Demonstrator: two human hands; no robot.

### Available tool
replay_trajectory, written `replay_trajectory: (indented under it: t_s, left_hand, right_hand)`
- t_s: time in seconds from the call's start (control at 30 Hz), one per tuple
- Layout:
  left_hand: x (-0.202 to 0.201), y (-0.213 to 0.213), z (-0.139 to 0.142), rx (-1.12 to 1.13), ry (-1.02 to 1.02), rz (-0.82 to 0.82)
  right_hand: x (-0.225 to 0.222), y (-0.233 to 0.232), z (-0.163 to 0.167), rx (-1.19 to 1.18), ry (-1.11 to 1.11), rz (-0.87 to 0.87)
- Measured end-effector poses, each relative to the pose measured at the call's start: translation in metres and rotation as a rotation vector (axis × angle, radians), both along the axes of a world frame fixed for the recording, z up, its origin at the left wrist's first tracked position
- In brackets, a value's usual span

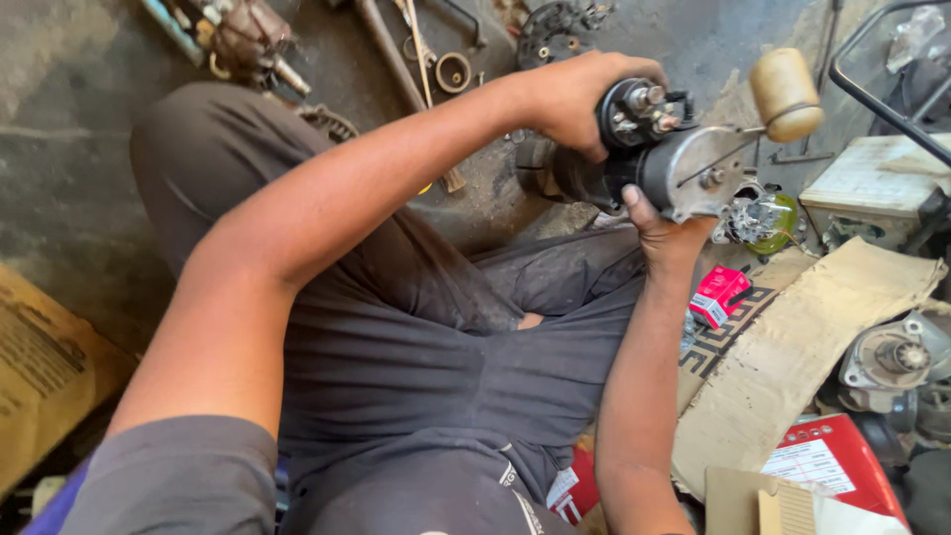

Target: The person sits on the floor and works on a small electric motor. They use pliers to adjust a component, attach a cylindrical part, and then use a screwdriver and hammer to secure the assembly.

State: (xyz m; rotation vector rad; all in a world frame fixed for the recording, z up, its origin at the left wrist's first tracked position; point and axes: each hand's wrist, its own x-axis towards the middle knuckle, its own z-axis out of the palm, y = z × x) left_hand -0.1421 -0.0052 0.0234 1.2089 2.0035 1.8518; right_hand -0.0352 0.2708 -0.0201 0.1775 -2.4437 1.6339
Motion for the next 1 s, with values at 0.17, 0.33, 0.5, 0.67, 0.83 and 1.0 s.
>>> replay_trajectory:
  t_s: [0.17,0.33,0.5,0.67,0.83,1.0]
  left_hand:
    - [-0.008,-0.003,0.012,-0.052,-0.32,-0.077]
    - [-0.013,0.004,0.02,0.033,-0.407,-0.105]
    - [-0.021,0.014,0.019,-0.045,-0.411,-0.032]
    - [-0.044,0.022,0.044,-0.05,-0.392,-0.094]
    - [-0.032,0.018,0.082,-0.335,-0.151,0.183]
    - [-0.003,0.013,0.093,-0.248,-0.232,0.228]
  right_hand:
    - [-0.001,-0.008,0.003,-0.134,-0.032,-0.037]
    - [0.002,-0.014,-0.006,-0.123,0.008,-0.087]
    - [0.007,-0.01,-0.011,-0.212,-0.23,-0.171]
    - [0.009,-0.009,-0.011,0.016,-0.011,-0.067]
    - [0.008,-0.015,-0.008,-0.044,-0.011,-0.058]
    - [0.004,-0.021,0.005,-0.085,-0.014,-0.024]
